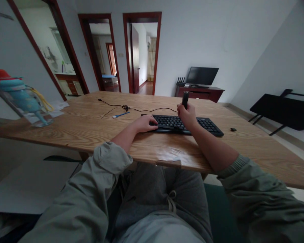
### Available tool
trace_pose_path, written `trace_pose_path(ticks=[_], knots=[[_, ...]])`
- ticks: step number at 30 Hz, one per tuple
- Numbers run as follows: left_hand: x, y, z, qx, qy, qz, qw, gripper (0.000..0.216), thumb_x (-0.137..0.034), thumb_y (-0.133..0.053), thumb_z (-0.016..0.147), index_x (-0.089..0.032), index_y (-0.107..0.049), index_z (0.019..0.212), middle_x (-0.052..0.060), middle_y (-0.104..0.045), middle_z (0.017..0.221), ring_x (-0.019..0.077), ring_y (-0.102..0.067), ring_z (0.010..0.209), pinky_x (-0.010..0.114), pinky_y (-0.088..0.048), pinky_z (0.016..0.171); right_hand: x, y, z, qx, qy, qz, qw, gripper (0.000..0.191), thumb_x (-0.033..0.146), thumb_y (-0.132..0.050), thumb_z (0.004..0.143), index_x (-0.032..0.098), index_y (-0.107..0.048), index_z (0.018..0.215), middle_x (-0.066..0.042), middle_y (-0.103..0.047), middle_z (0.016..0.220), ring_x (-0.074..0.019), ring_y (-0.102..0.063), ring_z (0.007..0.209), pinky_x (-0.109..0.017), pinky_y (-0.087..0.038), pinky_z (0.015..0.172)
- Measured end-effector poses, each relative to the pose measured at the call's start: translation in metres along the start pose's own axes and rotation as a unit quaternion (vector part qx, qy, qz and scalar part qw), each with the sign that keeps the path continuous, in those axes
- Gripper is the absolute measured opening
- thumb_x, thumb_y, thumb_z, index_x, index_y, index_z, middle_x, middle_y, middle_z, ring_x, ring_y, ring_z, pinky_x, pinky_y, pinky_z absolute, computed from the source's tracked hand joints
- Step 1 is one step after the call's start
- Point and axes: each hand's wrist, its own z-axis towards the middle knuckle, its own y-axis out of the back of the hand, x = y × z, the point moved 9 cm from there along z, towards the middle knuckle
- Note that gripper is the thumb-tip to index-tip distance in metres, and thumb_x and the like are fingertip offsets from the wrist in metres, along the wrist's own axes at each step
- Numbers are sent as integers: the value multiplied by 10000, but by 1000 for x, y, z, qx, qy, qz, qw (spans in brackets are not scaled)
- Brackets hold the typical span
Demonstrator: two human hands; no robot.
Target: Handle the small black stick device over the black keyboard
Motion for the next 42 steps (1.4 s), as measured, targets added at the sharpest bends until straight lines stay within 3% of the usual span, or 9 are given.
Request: trace_pose_path(ticks=[5, 10, 15, 19, 30, 33, 36, 39, 42], knots=[[-1, 0, 2, -15, 41, -8, 999, 283, -340, -596, 815, -152, -718, 988, 57, -721, 935, 175, -635, 821, 275, -493, 774, -7, 40, 8, 23, 34, -96, 995, 219, 381, -527, 796, 209, -476, 670, 14, -432, 582, -136, -398, 561, -289, -315, 540], [-15, -3, 8, -4, 35, 64, 997, 254, -289, -595, 778, -172, -693, 981, 52, -713, 937, 182, -626, 818, 278, -484, 748, -9, 56, 5, 33, 51, -157, 986, 207, 371, -527, 786, 199, -504, 675, 8, -443, 586, -147, -408, 581, -296, -299, 562], [-33, -15, 20, 39, -13, 111, 993, 335, -453, -563, 852, -190, -668, 1032, 66, -700, 999, 204, -625, 889, 292, -471, 788, -10, 38, -2, 84, 67, -195, 975, 201, 364, -519, 797, 182, -548, 716, -24, -562, 665, -172, -475, 640, -296, -324, 592], [-37, -24, 23, 67, -51, 117, 989, 302, -416, -509, 905, -191, -642, 1055, 72, -686, 1055, 208, -619, 951, 296, -461, 839, -17, 24, -11, 130, 64, -212, 966, 229, 385, -517, 818, 174, -573, 746, -28, -592, 688, -174, -487, 646, -296, -328, 599], [-35, -29, 20, 59, -28, 182, 981, 330, -404, -375, 977, -161, -567, 1092, 111, -656, 1063, 225, -611, 992, 315, -434, 882, -12, 23, -14, 131, 66, -214, 966, 249, 388, -520, 832, 165, -625, 797, -45, -640, 718, -186, -523, 654, -296, -349, 605], [-33, -30, 20, 54, -24, 188, 980, 335, -404, -368, 978, -155, -564, 1089, 118, -656, 1069, 232, -614, 991, 324, -437, 880, -6, 8, -22, 203, 97, -249, 942, 251, 400, -601, 788, 168, -665, 856, -53, -665, 737, -183, -532, 637, -291, -355, 606], [-30, -30, 21, 53, -18, 191, 980, 354, -418, -356, 978, -149, -562, 1079, 130, -656, 1066, 250, -617, 991, 341, -447, 866, 5, -4, -32, 267, 141, -320, 898, 341, 474, -690, 719, 173, -691, 879, -82, -691, 794, -193, -553, 656, -289, -358, 615], [-29, -30, 21, 54, -12, 190, 980, 347, -411, -352, 977, -154, -560, 1083, 127, -658, 1070, 247, -620, 987, 341, -455, 859, 17, -7, -37, 279, 159, -381, 867, 362, 502, -652, 753, 171, -698, 892, -107, -703, 888, -207, -591, 728, -282, -370, 643], [-29, -29, 21, 50, -12, 194, 980, 346, -411, -353, 973, -156, -563, 1078, 126, -663, 1071, 243, -623, 985, 339, -459, 859, 27, -9, -40, 274, 172, -404, 856, 329, 435, -608, 792, 164, -698, 955, -112, -704, 968, -209, -611, 806, -272, -382, 677]])
